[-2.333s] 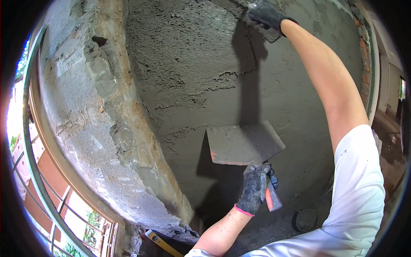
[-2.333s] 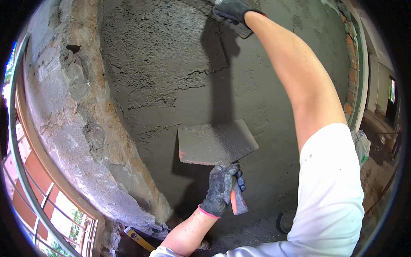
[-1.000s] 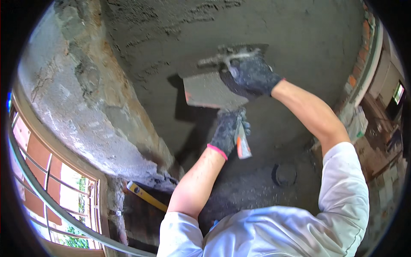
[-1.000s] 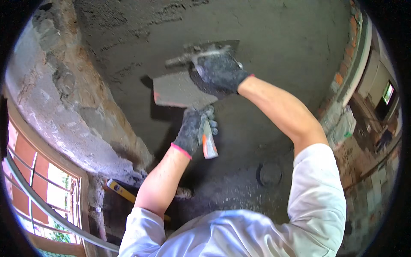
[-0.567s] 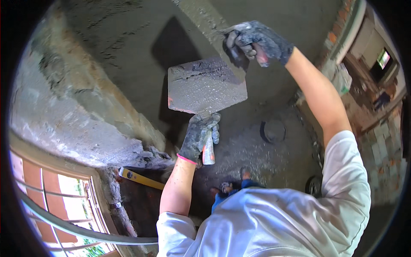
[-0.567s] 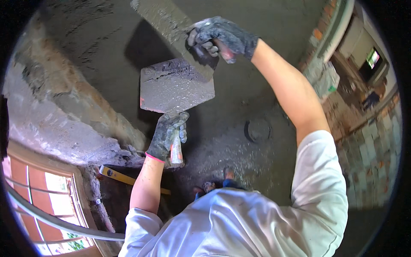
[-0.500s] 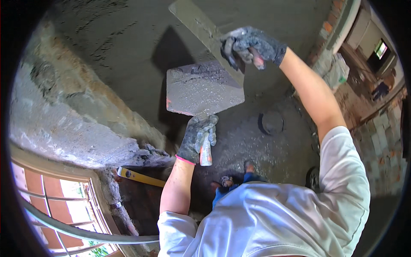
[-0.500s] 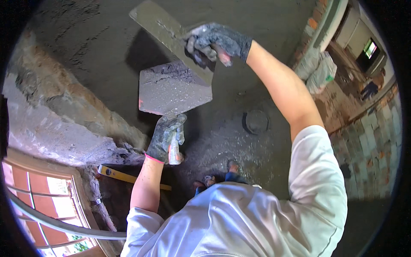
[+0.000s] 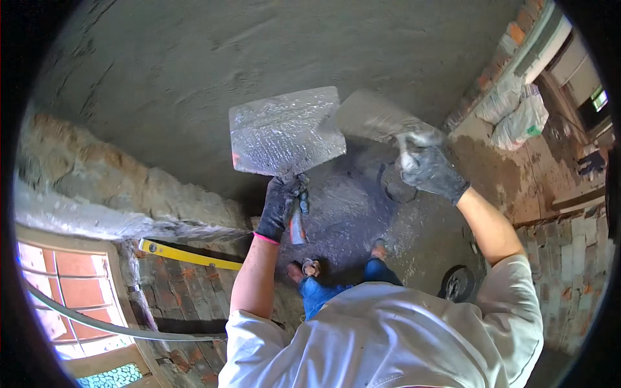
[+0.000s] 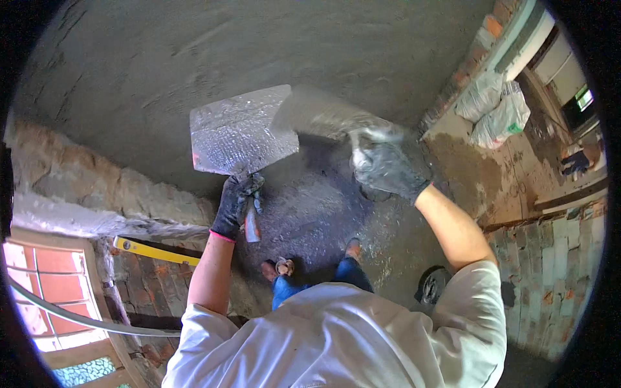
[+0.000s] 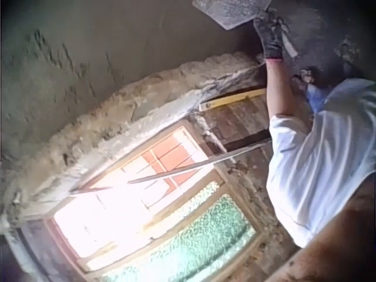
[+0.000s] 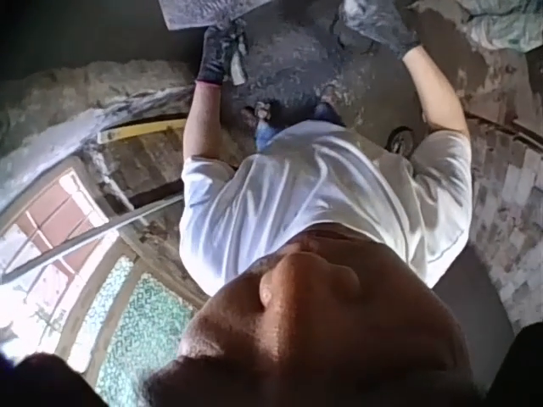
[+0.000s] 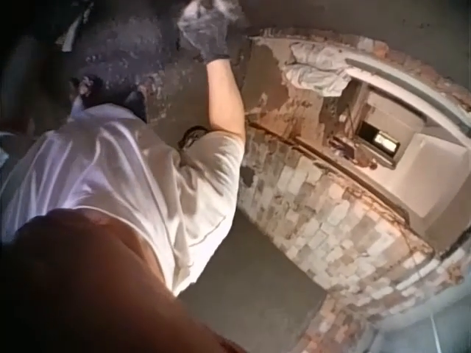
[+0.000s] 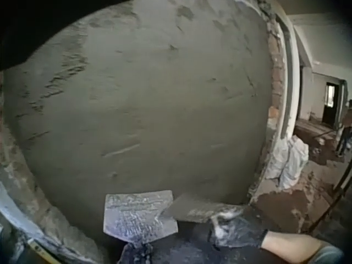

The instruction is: Applying and smoothing mortar onto a brick wall using a trowel and a hawk.

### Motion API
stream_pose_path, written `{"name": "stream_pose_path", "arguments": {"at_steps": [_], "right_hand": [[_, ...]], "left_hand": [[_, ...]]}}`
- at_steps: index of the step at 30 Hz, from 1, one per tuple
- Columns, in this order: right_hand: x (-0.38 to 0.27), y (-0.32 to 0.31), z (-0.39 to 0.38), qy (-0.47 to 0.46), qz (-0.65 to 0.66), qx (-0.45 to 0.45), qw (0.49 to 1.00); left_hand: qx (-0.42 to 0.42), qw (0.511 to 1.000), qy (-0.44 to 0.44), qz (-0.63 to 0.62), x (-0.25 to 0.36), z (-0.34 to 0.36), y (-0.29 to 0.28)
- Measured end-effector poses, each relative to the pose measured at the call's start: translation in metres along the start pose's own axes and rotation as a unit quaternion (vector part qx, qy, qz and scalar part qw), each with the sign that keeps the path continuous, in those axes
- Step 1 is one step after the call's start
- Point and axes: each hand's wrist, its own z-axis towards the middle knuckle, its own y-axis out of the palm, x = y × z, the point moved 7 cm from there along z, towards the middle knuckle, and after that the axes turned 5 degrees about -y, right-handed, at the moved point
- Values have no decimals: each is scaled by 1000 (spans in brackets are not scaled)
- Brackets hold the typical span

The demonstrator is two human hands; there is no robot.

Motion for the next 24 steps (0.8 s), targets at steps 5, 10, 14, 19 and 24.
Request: {"name": "stream_pose_path", "arguments": {"at_steps": [5,10,14,19,24], "right_hand": [[68,16,-44,23,-99,-258,961],[78,67,-92,26,-82,-145,986],[41,183,-172,47,11,-280,959],[35,233,-270,399,181,-66,896],[33,336,-446,768,432,-221,417]], "left_hand": [[-165,956,-212,117,-66,28,86],[-265,766,78,580,-143,58,141],[-201,893,-320,242,-271,84,143],[-164,917,-279,235,-436,111,81],[-174,798,-132,562,-615,96,-1]]}}
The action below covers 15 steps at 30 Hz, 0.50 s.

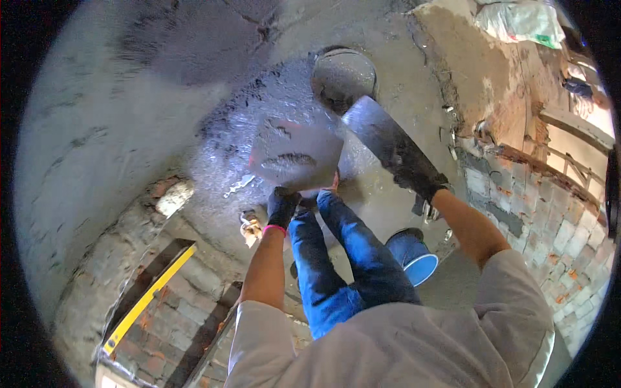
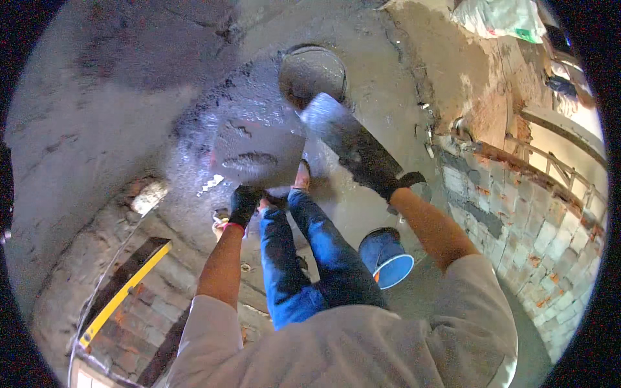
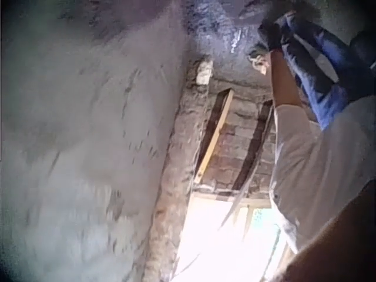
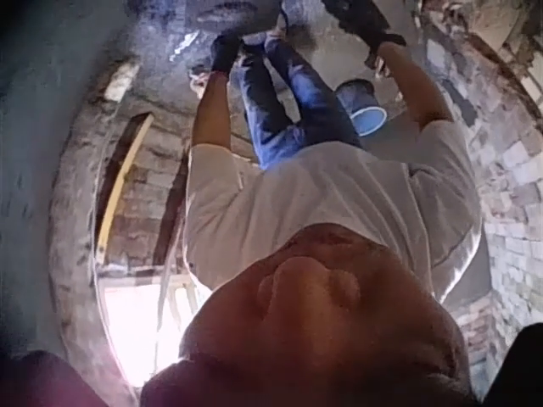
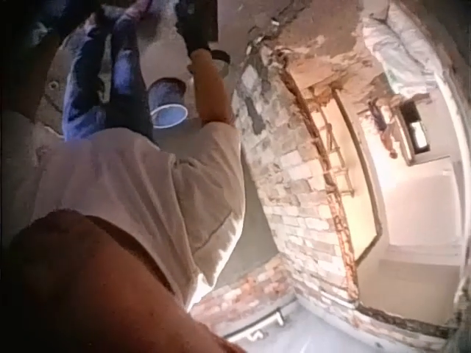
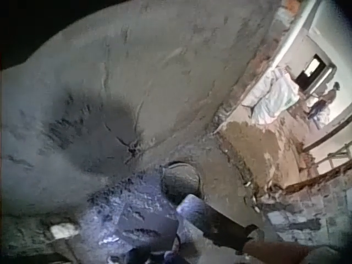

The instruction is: Applying and smoothing mortar onto a brick wall using a trowel and a hawk.

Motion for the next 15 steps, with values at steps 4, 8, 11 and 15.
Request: {"name": "stream_pose_path", "arguments": {"at_steps": [4,8,11,15], "right_hand": [[26,-26,97,70,-234,-8,970],[8,-63,227,-297,-582,41,756],[-36,-36,292,-348,-616,49,705],[-33,36,354,-238,-740,-41,627]], "left_hand": [[80,995,19,-64,-86,21,84],[-111,993,1,-35,-60,93,134],[-113,990,-42,-68,-74,136,142],[-132,973,-76,-171,-62,185,163]]}}
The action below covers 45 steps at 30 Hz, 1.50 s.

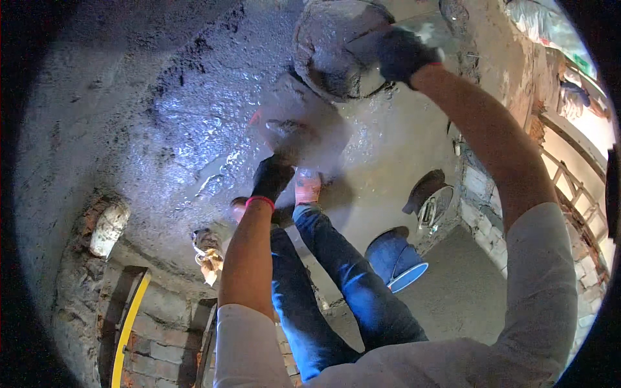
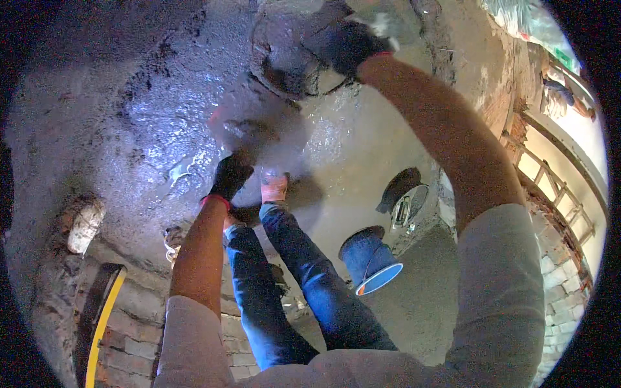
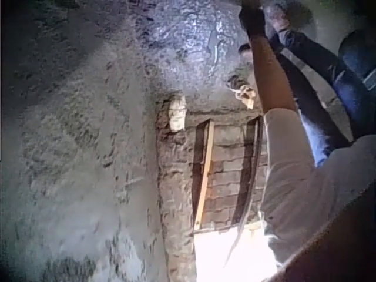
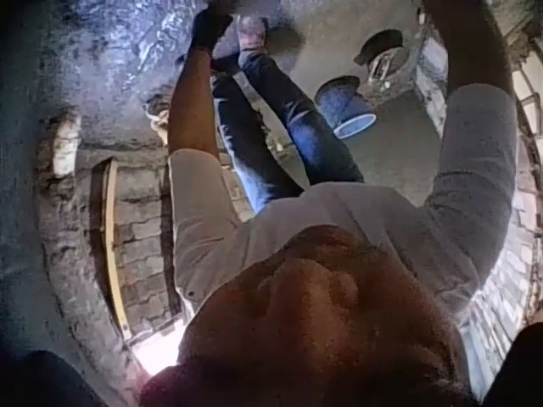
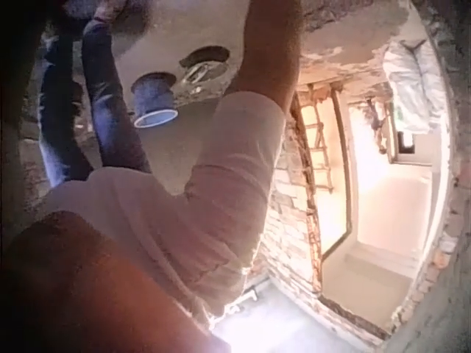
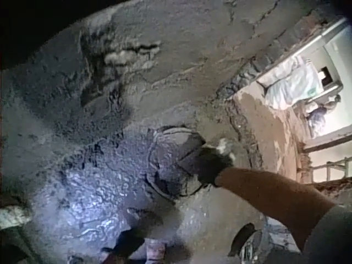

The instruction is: Applying and smoothing mortar onto a brick wall using a trowel and a hawk.

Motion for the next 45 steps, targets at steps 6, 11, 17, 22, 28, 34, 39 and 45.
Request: {"name": "stream_pose_path", "arguments": {"at_steps": [6,11,17,22,28,34,39,45], "right_hand": [[-46,-1,-54,-124,-7,125,984],[-87,-29,-71,-129,31,118,984],[1,-3,-16,36,54,30,997],[-46,30,7,-62,44,122,990],[-128,-28,-51,-104,-85,123,983],[-153,-62,-145,-1,125,125,984],[-160,-163,-282,98,280,227,928],[-202,-174,-352,258,663,-25,702]], "left_hand": [[-56,997,-42,18,8,30,31],[37,997,57,30,-1,20,23],[-29,999,15,-30,-2,32,12],[13,995,89,49,-6,44,15],[44,990,129,30,-5,22,-7],[10,990,104,98,9,-57,-45],[23,964,188,188,10,-171,-52],[155,980,57,-114,78,-289,-82]]}}
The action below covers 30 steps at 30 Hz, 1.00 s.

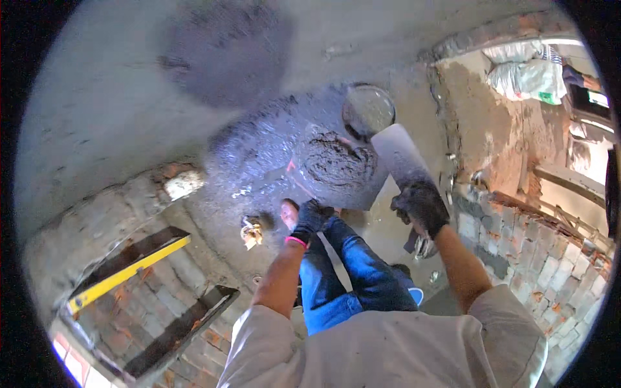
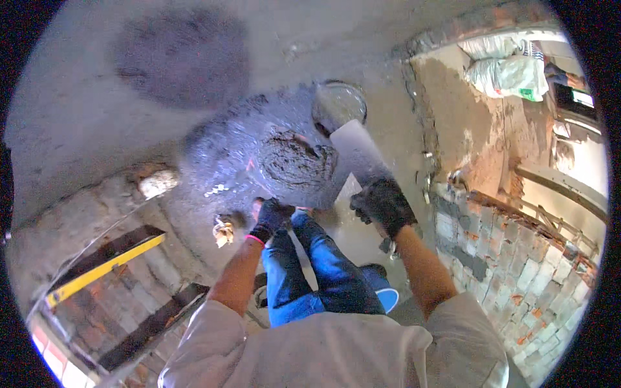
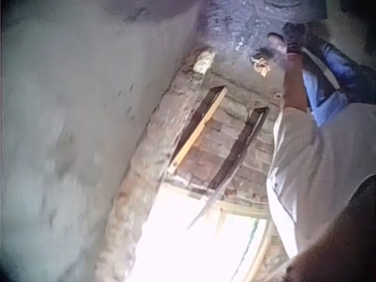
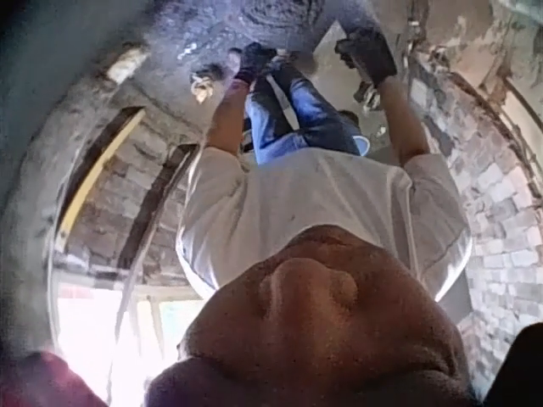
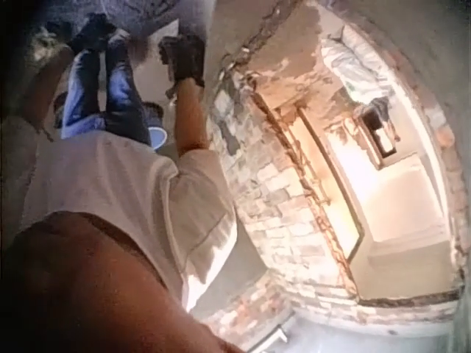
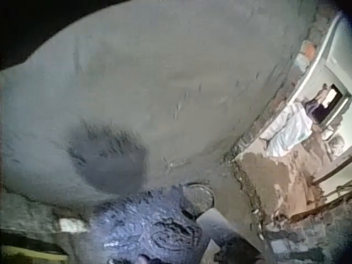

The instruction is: Applying and smoothing mortar onto a brick wall using a trowel and a hawk.

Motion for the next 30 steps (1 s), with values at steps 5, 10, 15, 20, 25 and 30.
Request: {"name": "stream_pose_path", "arguments": {"at_steps": [5,10,15,20,25,30], "right_hand": [[-93,54,-59,-389,-455,111,793],[-185,32,-163,-608,-578,144,525],[-226,-57,-237,-652,-264,125,700],[-240,-105,-263,-703,-417,178,548],[-293,-80,-243,-761,-319,192,532],[-351,-27,-270,-748,-242,242,569]], "left_hand": [[60,981,44,-180,152,-103,-112],[29,945,-53,-322,235,-164,-183],[92,920,-48,-379,298,-249,-220],[160,916,14,-368,388,-296,-251],[158,934,52,-315,401,-327,-286],[154,950,129,-239,400,-372,-331]]}}
